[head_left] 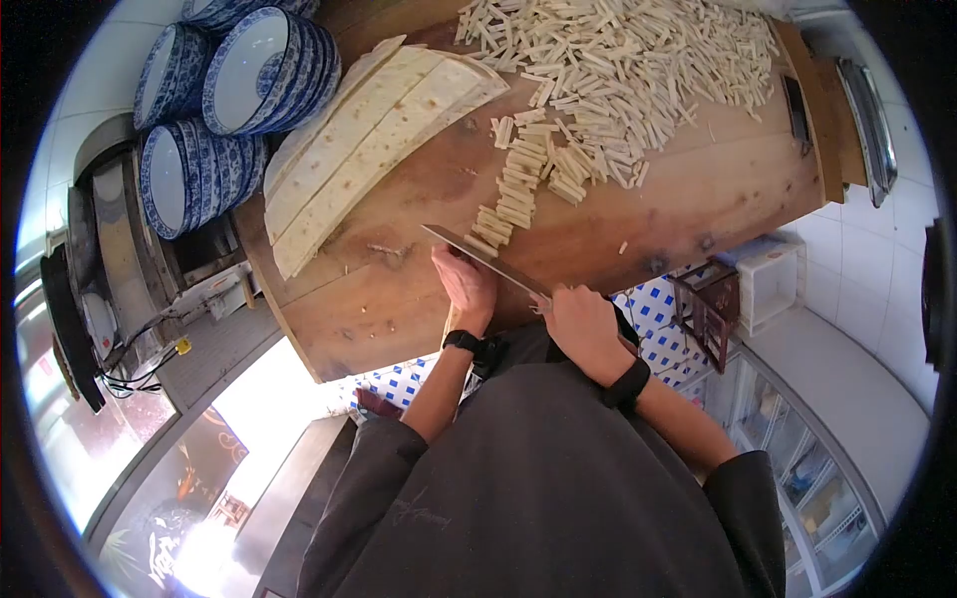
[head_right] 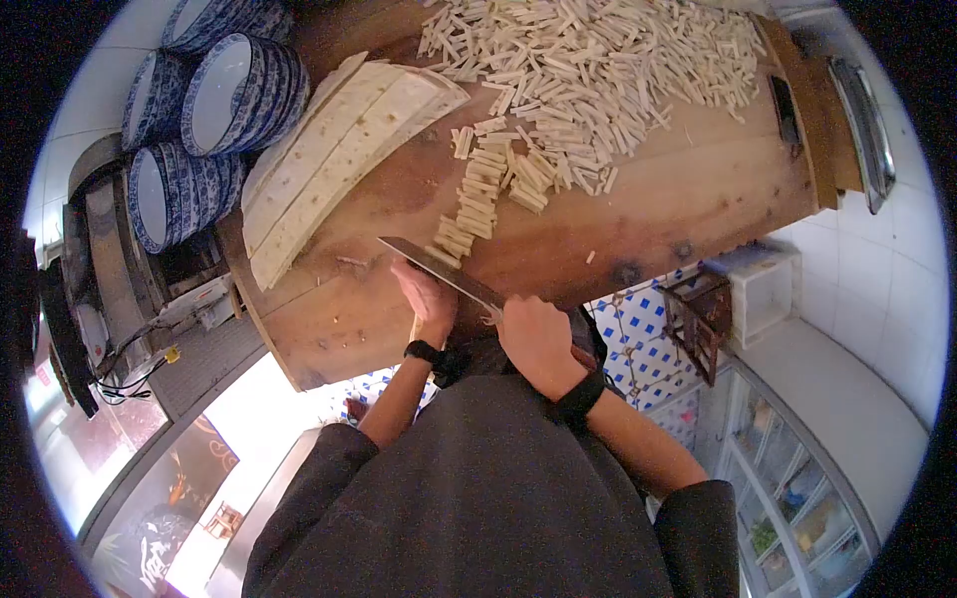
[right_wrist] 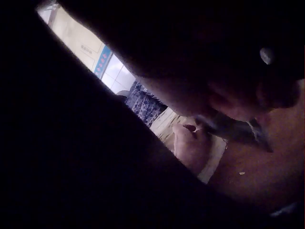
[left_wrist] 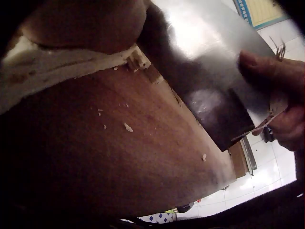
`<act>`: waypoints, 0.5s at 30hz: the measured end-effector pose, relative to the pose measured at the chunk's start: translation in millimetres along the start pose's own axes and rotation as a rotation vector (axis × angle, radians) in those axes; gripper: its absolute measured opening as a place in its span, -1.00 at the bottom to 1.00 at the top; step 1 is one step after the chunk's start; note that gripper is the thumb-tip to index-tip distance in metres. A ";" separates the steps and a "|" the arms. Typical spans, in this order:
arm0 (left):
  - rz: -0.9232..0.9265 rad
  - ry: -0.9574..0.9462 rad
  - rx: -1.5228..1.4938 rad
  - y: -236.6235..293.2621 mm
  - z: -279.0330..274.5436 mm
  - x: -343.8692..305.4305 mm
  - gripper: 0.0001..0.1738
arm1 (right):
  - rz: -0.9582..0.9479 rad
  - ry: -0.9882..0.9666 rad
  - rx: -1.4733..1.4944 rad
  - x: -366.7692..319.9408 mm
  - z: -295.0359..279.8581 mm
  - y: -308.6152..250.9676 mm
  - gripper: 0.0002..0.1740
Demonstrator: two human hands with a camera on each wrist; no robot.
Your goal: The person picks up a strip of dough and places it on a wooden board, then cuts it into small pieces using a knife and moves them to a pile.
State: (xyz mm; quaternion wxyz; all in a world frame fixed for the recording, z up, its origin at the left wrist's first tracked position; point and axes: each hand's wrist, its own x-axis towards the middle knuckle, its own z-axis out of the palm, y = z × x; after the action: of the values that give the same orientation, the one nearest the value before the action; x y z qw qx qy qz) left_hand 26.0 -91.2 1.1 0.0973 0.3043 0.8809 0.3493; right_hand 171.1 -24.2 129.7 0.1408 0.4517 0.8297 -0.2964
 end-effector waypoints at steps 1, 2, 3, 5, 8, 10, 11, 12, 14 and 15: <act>-0.001 0.001 0.000 -0.4 0.1 0.2 -0.57 | -0.003 0.007 0.000 -0.2 -1.2 -1.0 -0.58; 0.006 0.000 -0.007 -0.8 0.3 0.4 -0.58 | -0.004 0.006 -0.001 -0.8 -4.2 -2.4 -0.58; 0.013 -0.001 -0.014 -1.1 0.4 0.5 -0.59 | 0.023 -0.051 0.004 -1.9 -12.3 -6.4 -0.65; 0.007 0.002 -0.024 -1.8 0.8 -0.2 -0.57 | 0.052 -0.111 0.007 -3.6 -13.1 -7.2 -0.71; -0.027 -0.009 -0.044 0.5 -0.2 0.5 -0.54 | -0.015 -0.008 -0.001 -5.7 -4.7 -1.5 -0.57; -0.057 -0.024 -0.056 0.1 0.0 -0.2 -0.52 | -0.028 -0.022 -0.012 -6.3 -6.9 -1.7 -0.57; -0.047 -0.031 -0.067 -0.5 0.1 0.2 -0.51 | -0.025 -0.023 -0.016 -6.0 -7.3 -0.8 -0.57; -0.038 -0.038 -0.077 -1.6 -0.1 -0.5 -0.50 | -0.028 -0.034 -0.019 -6.1 -7.4 -0.4 -0.57; -0.021 -0.041 -0.060 -3.2 0.7 -0.6 -0.49 | -0.034 -0.049 -0.022 -5.2 -9.7 -3.0 -0.57; -0.002 -0.041 -0.044 -4.7 1.1 -0.5 -0.48 | 0.020 -0.115 -0.015 -3.6 -14.6 -6.6 -0.65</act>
State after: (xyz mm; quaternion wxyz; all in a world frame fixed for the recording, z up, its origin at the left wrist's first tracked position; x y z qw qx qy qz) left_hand 24.6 -93.6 -2.9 0.1222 0.3084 0.8711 0.3621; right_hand 168.1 -20.3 145.4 0.1946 0.4411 0.8178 -0.3142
